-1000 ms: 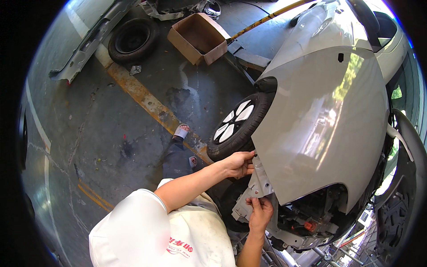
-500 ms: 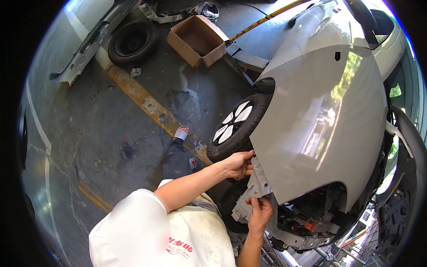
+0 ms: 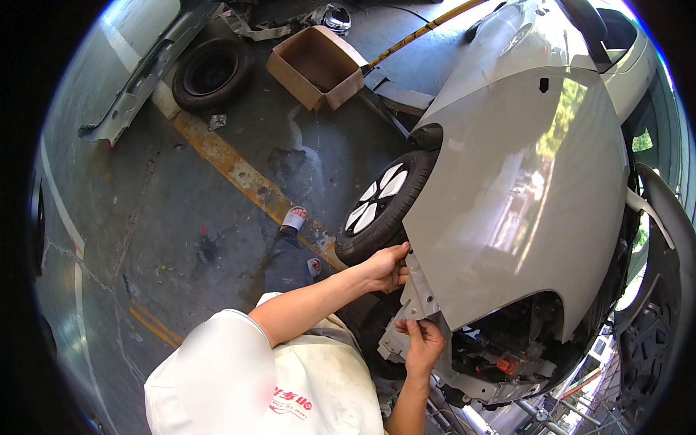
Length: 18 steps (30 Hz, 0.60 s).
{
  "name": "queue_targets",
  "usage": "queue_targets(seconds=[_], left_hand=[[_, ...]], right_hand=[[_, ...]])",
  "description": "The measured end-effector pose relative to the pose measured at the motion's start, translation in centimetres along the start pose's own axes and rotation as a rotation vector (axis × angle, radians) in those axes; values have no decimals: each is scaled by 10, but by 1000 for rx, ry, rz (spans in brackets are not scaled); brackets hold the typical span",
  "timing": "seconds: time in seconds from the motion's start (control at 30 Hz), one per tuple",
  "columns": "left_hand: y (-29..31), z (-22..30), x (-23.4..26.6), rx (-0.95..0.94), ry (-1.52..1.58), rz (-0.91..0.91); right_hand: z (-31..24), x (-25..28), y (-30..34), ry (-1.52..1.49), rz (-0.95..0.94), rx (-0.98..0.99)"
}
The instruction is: The person unpacks a plastic trim piece from a cardboard box and attempts to fit it onto the front fender area of a white car. They repeatedly align, insert, and remove the trim piece while checking fitment against the fender and wheel arch.
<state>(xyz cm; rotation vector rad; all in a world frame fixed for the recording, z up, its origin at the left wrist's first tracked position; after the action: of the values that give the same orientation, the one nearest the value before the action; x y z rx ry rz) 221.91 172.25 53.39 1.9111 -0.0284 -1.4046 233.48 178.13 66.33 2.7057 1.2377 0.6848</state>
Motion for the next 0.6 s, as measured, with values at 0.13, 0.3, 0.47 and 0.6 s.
queue_targets(seconds=[0.13,0.3,0.47,0.6], left_hand=[[-2,-2,4,-14,3,30],[-2,-5,3,-14,-12,72],[-17,-10,24,-21,-112,157],[-15,-3,16,-31,-234,230]], right_hand=[[-1,0,1,34,-6,25],[-6,0,6,83,46,47],[-7,2,7,73,28,98],[-3,5,6,18,74,104]])
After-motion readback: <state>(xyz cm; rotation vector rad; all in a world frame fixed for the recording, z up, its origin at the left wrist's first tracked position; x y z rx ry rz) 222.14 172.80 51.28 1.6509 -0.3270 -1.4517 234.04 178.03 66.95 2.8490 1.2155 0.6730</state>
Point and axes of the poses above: each hand's wrist, its own y-axis away from the middle knuckle, its own x-axis out of the back of the hand, z = x × y, the point moved 7 cm from there along -y, towards the middle knuckle, and after that the axes turned 15 degrees about z, right-handed, at the moved point
